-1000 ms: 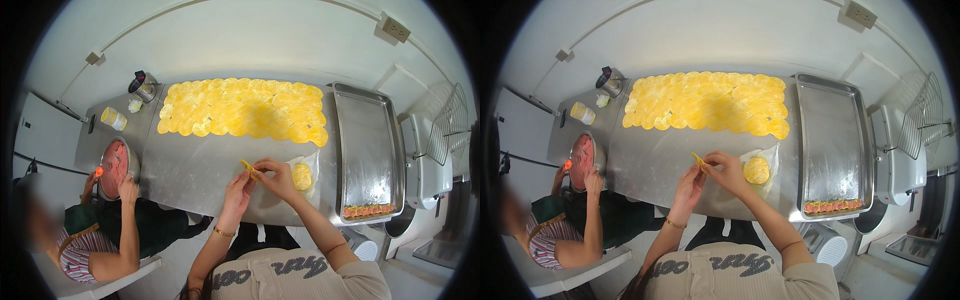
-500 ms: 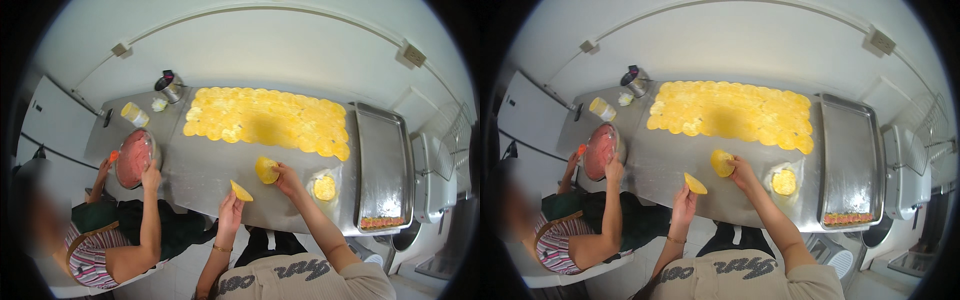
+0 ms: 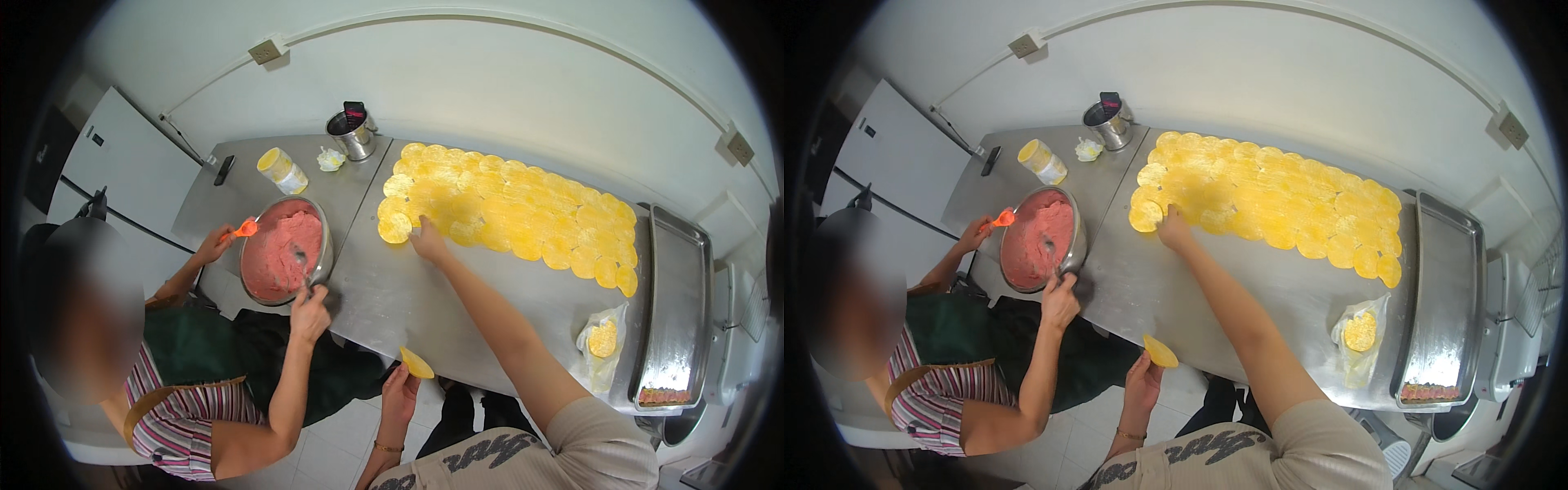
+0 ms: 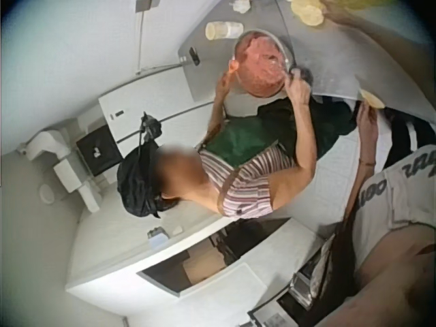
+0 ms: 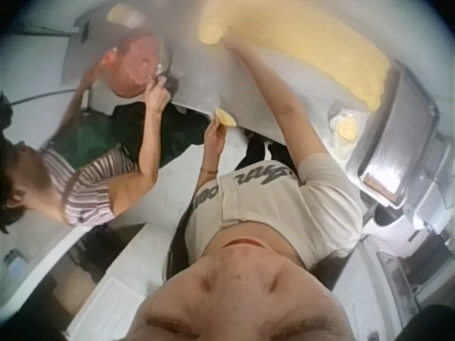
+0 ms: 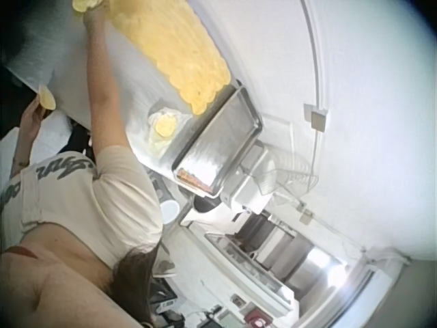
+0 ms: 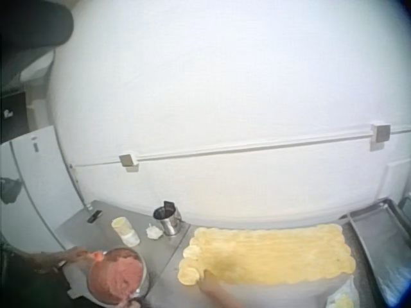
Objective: The person places thin yellow circular dough sheets onto a stainless steel countertop, arranging them in overlapping rows. A coworker scoops pink filling from a bowl and places it onto some of the dough sheets. The person continues to add more dough sheets to the layout.
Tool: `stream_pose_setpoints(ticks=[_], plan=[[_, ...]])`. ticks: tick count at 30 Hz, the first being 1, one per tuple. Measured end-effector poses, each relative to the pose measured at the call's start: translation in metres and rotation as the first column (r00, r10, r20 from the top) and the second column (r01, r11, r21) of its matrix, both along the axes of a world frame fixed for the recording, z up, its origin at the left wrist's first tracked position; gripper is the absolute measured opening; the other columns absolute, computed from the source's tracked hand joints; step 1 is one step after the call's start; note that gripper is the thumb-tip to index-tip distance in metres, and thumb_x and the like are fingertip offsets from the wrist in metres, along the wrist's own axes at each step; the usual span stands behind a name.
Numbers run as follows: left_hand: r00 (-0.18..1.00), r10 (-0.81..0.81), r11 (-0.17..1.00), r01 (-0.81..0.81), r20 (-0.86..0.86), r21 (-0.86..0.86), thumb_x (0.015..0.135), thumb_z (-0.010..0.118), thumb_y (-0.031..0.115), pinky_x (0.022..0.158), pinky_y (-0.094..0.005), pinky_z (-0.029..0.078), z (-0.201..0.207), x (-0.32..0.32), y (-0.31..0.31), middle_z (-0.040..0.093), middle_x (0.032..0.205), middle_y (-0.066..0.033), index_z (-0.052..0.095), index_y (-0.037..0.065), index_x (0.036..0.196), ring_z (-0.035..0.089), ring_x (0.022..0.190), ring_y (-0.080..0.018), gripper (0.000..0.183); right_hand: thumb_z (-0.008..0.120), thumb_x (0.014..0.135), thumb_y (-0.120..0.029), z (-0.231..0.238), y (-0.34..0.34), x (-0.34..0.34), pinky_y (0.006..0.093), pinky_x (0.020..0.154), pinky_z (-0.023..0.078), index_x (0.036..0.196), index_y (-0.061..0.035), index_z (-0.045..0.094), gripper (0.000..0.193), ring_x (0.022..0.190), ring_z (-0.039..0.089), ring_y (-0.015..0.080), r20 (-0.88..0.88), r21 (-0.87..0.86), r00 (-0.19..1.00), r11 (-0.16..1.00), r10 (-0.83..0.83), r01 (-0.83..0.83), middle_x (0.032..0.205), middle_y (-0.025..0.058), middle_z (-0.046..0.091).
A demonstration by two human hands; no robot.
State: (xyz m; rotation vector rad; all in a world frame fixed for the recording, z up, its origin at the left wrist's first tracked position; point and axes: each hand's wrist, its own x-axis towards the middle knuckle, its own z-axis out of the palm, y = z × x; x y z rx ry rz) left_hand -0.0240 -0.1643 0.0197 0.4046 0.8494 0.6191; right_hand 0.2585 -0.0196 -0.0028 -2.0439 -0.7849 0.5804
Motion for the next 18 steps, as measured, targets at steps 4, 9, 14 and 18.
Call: stream_pose_setpoints(ticks=[4, 9, 14, 18], plan=[[0.999, -0.041, 0.999, 0.041, 0.004, 0.004, 0.092, 0.050, 0.013, 0.087, -0.0273, 0.051, -0.015, -0.015, 0.014, 0.059, 0.109, -0.0084, 0.052, -0.001, 0.112, 0.059, 0.100, -0.0159, 0.024, 0.050, 0.087, -0.014, -0.042, 0.002, -0.016, 0.0441, 0.104, 0.029, 0.130, -0.0021, 0.039, 0.046, 0.124, 0.038, 0.0308, 0.470, 0.013, 0.840, 0.949, 0.272, -0.315, 0.136, 0.0158, 0.036], [0.996, -0.087, 0.996, 0.087, -0.024, -0.007, 0.091, 0.052, 0.013, 0.083, -0.0260, 0.052, -0.020, -0.019, 0.027, 0.061, 0.103, -0.0064, 0.055, 0.002, 0.105, 0.060, 0.095, -0.0137, 0.018, 0.044, 0.090, -0.016, -0.060, 0.016, -0.033, 0.0429, 0.108, 0.022, 0.130, -0.0028, 0.040, 0.042, 0.131, 0.029, 0.0227, 0.564, -0.196, 0.686, 0.882, 0.459, -0.429, 0.139, 0.0092, 0.034], [0.992, -0.121, 0.993, 0.120, -0.026, -0.015, 0.091, 0.054, 0.015, 0.079, -0.0239, 0.050, -0.012, -0.021, 0.032, 0.061, 0.097, -0.0031, 0.057, 0.003, 0.103, 0.059, 0.089, -0.0100, 0.017, 0.046, 0.089, -0.018, -0.067, 0.022, -0.046, 0.0439, 0.107, 0.024, 0.129, -0.0030, 0.041, 0.043, 0.130, 0.030, 0.0223, 0.595, -0.142, 0.683, 0.892, 0.424, -0.429, 0.138, 0.0088, 0.036], [0.993, -0.121, 0.992, 0.121, -0.009, -0.021, 0.091, 0.054, 0.015, 0.080, -0.0232, 0.050, -0.010, -0.019, 0.034, 0.061, 0.098, -0.0032, 0.056, 0.003, 0.103, 0.059, 0.090, -0.0100, 0.018, 0.047, 0.088, -0.019, -0.062, 0.020, -0.048, 0.0441, 0.107, 0.024, 0.129, -0.0024, 0.041, 0.044, 0.130, 0.029, 0.0227, 0.578, -0.163, 0.693, 0.892, 0.432, -0.420, 0.138, 0.0092, 0.035]])
